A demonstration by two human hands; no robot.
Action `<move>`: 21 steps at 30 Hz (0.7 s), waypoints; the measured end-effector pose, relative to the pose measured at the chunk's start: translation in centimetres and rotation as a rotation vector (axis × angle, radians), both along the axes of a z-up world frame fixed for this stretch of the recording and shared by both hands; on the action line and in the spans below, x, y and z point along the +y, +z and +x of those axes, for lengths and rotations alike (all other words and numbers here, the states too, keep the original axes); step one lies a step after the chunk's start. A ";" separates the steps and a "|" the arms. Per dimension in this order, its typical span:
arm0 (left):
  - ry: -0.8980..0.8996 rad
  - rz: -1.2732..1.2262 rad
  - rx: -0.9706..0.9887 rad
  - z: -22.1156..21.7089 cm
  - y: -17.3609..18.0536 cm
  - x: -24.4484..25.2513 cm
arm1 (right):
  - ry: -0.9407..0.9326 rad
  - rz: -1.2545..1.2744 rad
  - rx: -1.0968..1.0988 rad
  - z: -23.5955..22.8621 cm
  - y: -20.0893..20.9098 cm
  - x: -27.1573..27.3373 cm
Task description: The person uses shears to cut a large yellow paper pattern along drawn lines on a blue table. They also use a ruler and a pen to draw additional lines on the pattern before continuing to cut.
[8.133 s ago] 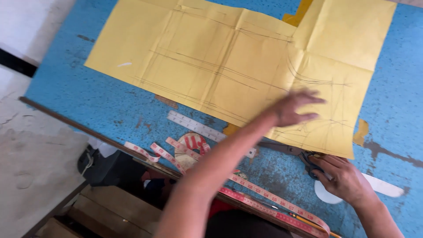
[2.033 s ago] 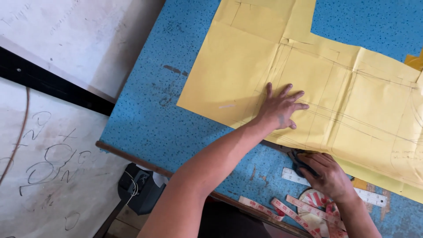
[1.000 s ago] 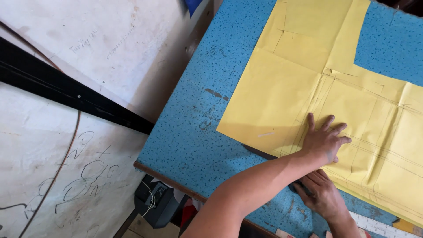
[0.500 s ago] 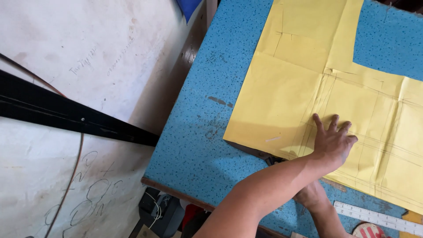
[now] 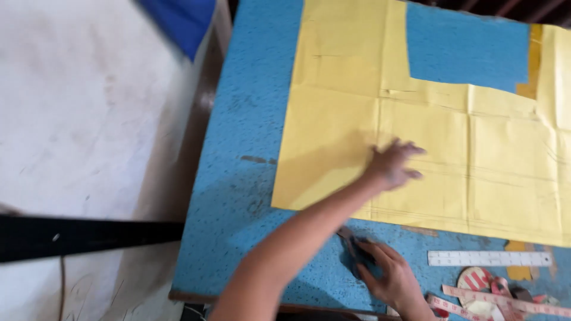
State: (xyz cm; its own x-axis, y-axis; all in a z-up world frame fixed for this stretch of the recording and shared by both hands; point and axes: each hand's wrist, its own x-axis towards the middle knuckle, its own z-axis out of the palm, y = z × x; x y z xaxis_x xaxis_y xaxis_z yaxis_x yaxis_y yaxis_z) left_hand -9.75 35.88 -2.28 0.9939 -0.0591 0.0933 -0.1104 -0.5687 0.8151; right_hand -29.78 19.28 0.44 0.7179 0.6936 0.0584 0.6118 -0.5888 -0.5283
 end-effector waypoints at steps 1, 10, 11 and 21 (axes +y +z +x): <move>-0.028 -0.001 -0.002 -1.9 1.6 3.1 | -0.028 -0.001 -0.002 -0.5 0.7 -1.0; -0.239 0.164 0.097 -16.5 8.0 11.9 | -0.714 0.433 1.108 -5.7 0.8 -6.1; -0.270 0.254 0.084 -16.9 7.5 11.7 | -0.741 0.519 1.164 -6.0 0.5 -5.7; -0.163 0.282 -0.185 -18.1 2.1 10.7 | -0.825 0.672 1.154 -7.1 2.1 0.3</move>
